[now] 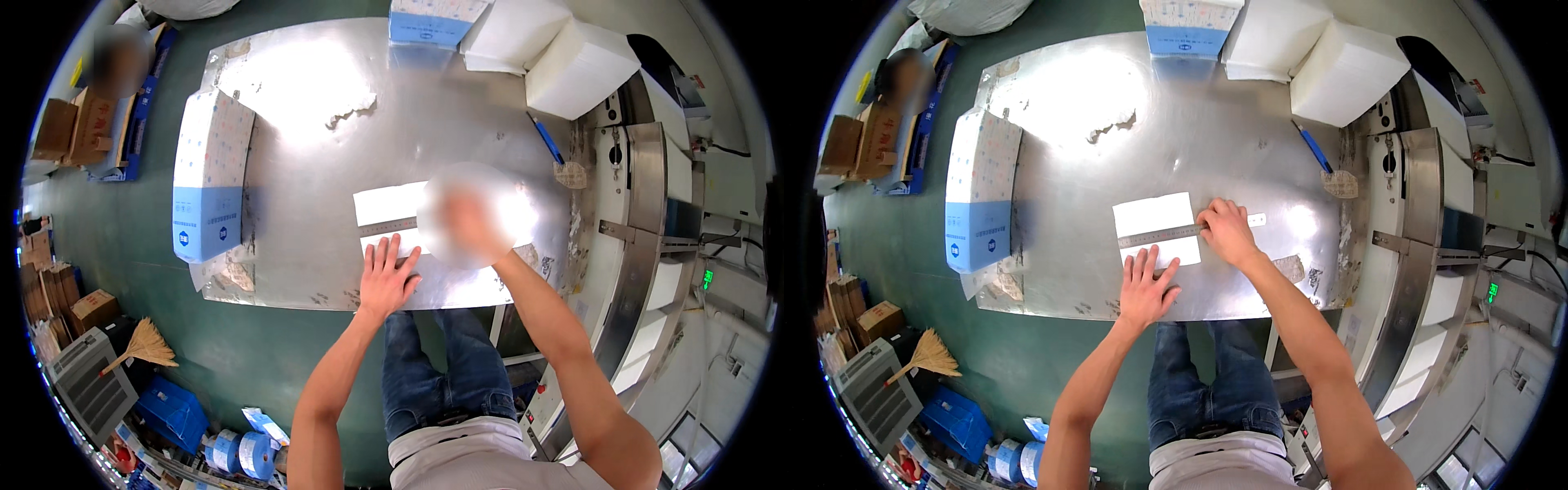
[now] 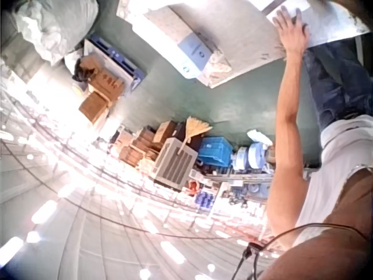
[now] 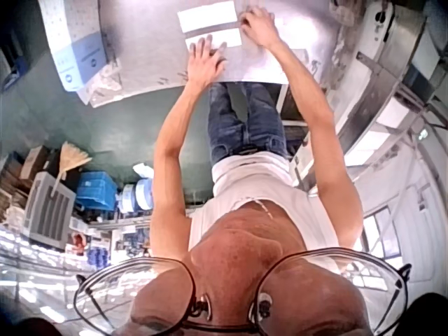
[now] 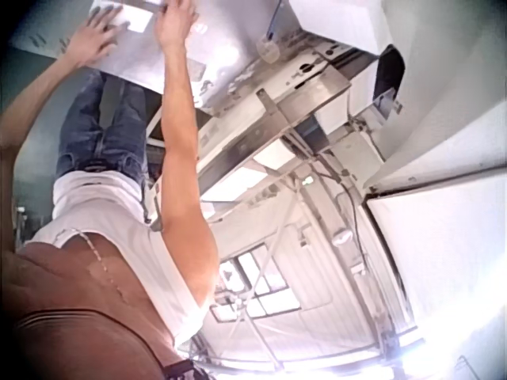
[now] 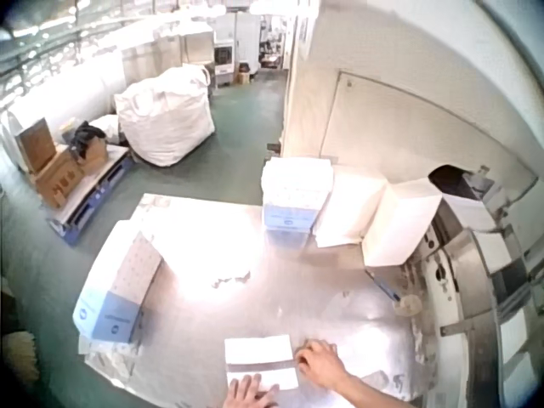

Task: The person measures stacks of white paper sheets using a ruler on a metal workbench and then places the stacks onto a conveyor belt.

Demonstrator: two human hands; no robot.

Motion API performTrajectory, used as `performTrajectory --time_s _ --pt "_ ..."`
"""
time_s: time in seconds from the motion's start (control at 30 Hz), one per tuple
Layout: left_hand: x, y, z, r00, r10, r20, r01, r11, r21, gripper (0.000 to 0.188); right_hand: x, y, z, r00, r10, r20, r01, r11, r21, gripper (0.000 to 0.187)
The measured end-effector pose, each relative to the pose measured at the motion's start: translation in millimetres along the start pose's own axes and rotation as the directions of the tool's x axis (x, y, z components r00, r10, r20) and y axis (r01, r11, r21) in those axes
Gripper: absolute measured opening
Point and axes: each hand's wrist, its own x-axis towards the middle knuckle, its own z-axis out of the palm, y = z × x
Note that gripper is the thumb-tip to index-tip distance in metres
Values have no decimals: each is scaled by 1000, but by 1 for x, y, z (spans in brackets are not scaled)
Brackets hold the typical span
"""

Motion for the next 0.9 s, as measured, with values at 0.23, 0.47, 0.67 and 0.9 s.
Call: performTrajectory --time_s 0.23,0.47,0.67,0.9 --pt "5 6 -14 1000 7 29 -8 999 40 69 -2 -8 -2 999 -9 -38 7 997 -70 15" --pt "31 5 -21 996 -79 33 78 997 27 71 -35 27 -16 953 224 -203 -114 888 445 13" --pt "58 -72 -5 999 20 -43 -22 998 -65 39 -93 91 -12 843 420 -338 -309 890 336 16" --pt "217 -103 -142 555 -356 -751 171 933 -316 20 -117 86 -13 822 474 -317 -446 881 161 18"
